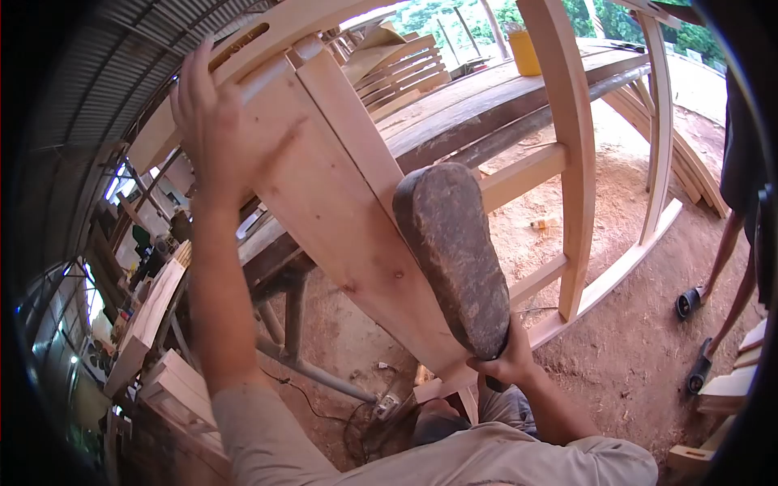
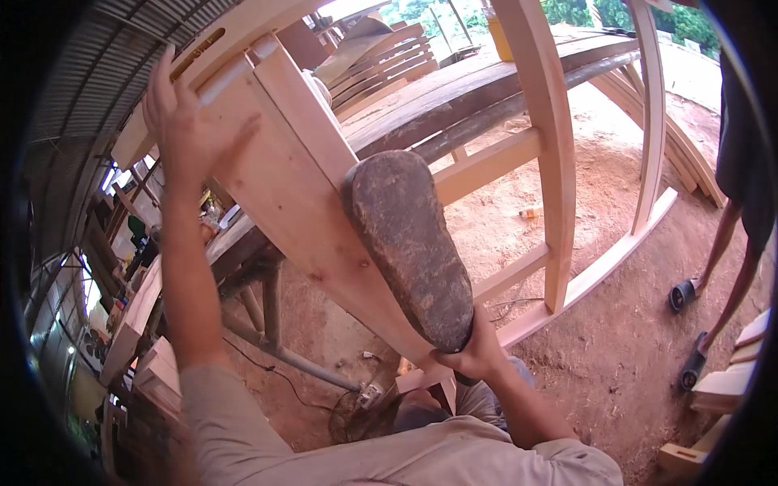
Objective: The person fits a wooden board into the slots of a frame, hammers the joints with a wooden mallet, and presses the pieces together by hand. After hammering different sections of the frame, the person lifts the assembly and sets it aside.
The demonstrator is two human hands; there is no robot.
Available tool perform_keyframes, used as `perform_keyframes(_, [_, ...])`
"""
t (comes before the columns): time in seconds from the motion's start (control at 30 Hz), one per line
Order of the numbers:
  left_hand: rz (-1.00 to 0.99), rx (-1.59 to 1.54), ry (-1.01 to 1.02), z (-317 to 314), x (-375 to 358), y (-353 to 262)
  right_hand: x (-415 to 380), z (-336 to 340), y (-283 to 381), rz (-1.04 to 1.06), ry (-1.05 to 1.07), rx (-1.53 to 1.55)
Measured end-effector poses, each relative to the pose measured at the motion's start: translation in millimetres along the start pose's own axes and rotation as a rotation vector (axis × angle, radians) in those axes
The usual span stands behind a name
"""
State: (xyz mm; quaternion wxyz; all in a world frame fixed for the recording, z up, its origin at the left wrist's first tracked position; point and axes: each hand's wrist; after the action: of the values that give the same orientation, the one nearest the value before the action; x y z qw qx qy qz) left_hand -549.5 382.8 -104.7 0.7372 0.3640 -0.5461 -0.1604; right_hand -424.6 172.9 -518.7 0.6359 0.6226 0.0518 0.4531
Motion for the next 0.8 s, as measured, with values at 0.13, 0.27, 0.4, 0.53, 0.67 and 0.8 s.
perform_keyframes(0.13, [-0.016, 0.378, 0.212, -15.6, 36.1, 14.1, -5.5, -5.9, -8.8, 0.004, 0.058, -0.108])
perform_keyframes(0.27, [0.192, 0.144, 0.522, -2.2, 55.9, 8.7, 1.5, -22.3, 2.4, -0.053, 0.126, -0.157])
perform_keyframes(0.4, [0.187, 0.111, 0.443, -6.9, 51.4, 2.1, 13.8, -39.9, 12.8, -0.028, 0.187, -0.254])
perform_keyframes(0.53, [0.154, 0.062, 0.325, -8.1, 47.8, 4.6, 29.9, -47.3, 44.8, 0.005, 0.240, -0.342])
perform_keyframes(0.67, [0.212, 0.084, 0.287, -7.8, 45.5, -0.5, 36.1, -57.9, 45.0, -0.022, 0.280, -0.336])
perform_keyframes(0.8, [0.237, 0.076, 0.203, -12.5, 43.9, -7.3, 36.1, -55.3, 40.7, -0.009, 0.126, -0.249])
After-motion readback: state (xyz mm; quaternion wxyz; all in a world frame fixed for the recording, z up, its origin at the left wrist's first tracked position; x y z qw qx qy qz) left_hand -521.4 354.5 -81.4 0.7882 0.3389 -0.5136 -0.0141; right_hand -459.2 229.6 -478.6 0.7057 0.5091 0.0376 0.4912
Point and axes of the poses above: each hand's wrist, its own x-axis towards the middle knuckle, its own z-axis out of the back of the hand, y = z × x, and after that the axes turned 15 degrees about -x, right-handed
